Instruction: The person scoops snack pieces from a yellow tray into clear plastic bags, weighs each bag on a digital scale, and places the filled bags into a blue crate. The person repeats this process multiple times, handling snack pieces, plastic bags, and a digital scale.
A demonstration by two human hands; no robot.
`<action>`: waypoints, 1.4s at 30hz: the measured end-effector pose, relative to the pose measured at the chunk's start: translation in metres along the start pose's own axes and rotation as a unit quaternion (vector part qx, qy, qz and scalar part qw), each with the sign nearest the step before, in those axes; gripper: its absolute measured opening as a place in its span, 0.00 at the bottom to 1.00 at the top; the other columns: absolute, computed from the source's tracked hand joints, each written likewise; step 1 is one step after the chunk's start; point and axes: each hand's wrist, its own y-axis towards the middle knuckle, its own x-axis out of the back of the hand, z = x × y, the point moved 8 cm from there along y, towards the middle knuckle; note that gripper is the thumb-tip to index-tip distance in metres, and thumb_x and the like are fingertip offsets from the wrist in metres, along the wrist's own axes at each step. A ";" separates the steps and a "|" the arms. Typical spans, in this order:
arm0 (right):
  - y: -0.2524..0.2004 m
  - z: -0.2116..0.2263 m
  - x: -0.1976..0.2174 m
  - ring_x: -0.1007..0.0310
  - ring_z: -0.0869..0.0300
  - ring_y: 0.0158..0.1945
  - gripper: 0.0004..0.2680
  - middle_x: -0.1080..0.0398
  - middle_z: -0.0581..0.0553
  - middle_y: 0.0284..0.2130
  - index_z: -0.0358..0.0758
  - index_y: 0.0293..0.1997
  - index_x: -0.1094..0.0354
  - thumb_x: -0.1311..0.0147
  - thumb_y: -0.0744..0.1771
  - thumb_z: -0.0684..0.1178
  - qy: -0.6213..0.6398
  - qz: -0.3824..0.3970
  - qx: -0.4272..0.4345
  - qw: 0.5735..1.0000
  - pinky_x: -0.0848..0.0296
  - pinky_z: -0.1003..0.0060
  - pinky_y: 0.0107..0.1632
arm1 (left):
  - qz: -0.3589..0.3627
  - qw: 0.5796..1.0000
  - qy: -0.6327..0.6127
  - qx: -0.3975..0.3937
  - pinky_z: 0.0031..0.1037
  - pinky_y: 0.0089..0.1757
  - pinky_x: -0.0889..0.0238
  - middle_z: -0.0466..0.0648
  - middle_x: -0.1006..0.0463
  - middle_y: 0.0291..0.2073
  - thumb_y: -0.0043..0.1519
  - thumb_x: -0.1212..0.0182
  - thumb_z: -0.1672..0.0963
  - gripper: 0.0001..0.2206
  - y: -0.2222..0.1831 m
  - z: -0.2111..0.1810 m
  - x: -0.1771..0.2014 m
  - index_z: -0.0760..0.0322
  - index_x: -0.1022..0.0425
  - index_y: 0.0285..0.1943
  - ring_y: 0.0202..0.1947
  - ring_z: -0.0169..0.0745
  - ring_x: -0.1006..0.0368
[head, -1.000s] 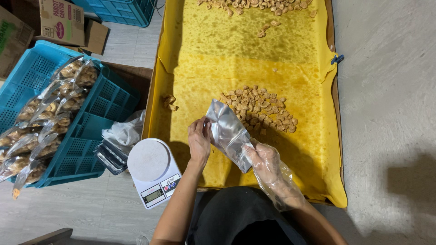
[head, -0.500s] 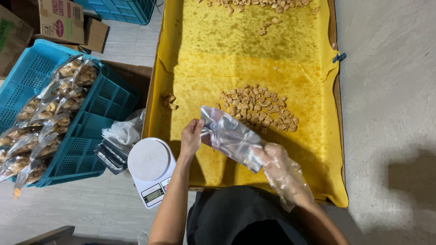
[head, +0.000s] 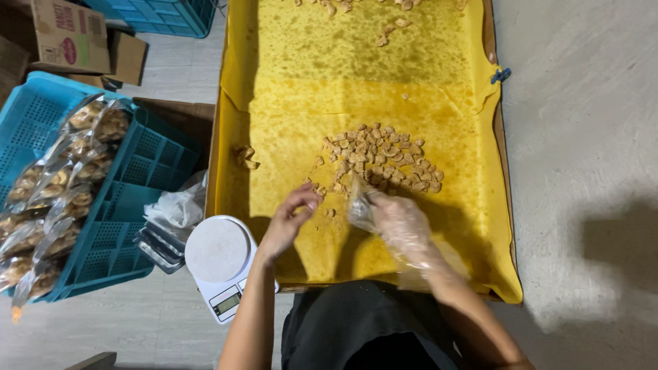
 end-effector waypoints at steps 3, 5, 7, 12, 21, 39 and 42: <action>0.014 0.008 -0.044 0.30 0.65 0.18 0.13 0.26 0.47 0.24 0.34 0.62 0.33 0.50 0.70 0.41 -0.098 -0.048 0.147 0.983 0.29 0.71 0.17 | 0.036 0.953 0.289 -0.080 0.44 0.54 0.34 0.56 0.36 0.67 0.59 0.37 0.55 0.11 -0.014 -0.043 -0.042 0.57 0.17 0.48 0.61 0.63 0.32; 0.020 -0.002 -0.056 0.28 0.66 0.20 0.15 0.25 0.46 0.31 0.37 0.64 0.33 0.50 0.69 0.39 -0.089 -0.063 0.192 0.975 0.27 0.71 0.20 | -0.001 0.903 0.420 -0.090 0.42 0.53 0.33 0.57 0.35 0.67 0.58 0.40 0.59 0.12 -0.009 -0.056 -0.051 0.55 0.17 0.49 0.58 0.64 0.29; 0.026 -0.020 -0.059 0.24 0.69 0.23 0.13 0.22 0.46 0.46 0.50 0.55 0.28 0.47 0.66 0.39 0.010 -0.056 0.165 0.985 0.22 0.71 0.24 | -0.044 0.911 0.405 -0.063 0.37 0.53 0.28 0.54 0.33 0.69 0.59 0.49 0.66 0.19 -0.003 -0.057 -0.046 0.58 0.19 0.54 0.53 0.55 0.23; 0.051 -0.023 -0.076 0.29 0.56 0.46 0.21 0.37 0.40 0.55 0.50 0.70 0.41 0.44 0.67 0.48 0.232 0.211 0.130 0.941 0.19 0.64 0.40 | -0.028 0.930 0.364 0.051 0.39 0.51 0.29 0.50 0.37 0.71 0.54 0.54 0.68 0.27 -0.005 -0.037 -0.007 0.61 0.29 0.63 0.48 0.57 0.23; 0.180 -0.044 -0.057 0.61 0.51 0.77 0.26 0.60 0.41 0.76 0.53 0.76 0.56 0.50 0.70 0.62 0.134 0.194 -0.060 0.970 0.51 0.50 0.72 | -0.178 0.944 0.276 0.037 0.39 0.58 0.37 0.58 0.33 0.67 0.49 0.50 0.69 0.33 -0.018 -0.047 0.096 0.65 0.34 0.69 0.64 0.62 0.34; 0.227 -0.107 -0.138 0.28 0.53 0.49 0.08 0.30 0.40 0.50 0.44 0.52 0.32 0.41 0.68 0.40 0.302 0.053 -0.007 0.952 0.23 0.62 0.50 | -0.165 0.949 0.243 0.112 0.35 0.49 0.28 0.51 0.36 0.71 0.47 0.52 0.70 0.35 0.029 -0.023 0.073 0.63 0.35 0.69 0.53 0.55 0.24; 0.200 -0.086 -0.109 0.28 0.53 0.49 0.08 0.29 0.40 0.49 0.44 0.50 0.31 0.42 0.67 0.39 0.598 0.095 -0.047 0.794 0.23 0.61 0.50 | -0.158 0.944 0.285 -0.046 0.37 0.52 0.27 0.59 0.35 0.69 0.47 0.49 0.70 0.34 0.038 -0.049 0.053 0.71 0.35 0.69 0.57 0.63 0.26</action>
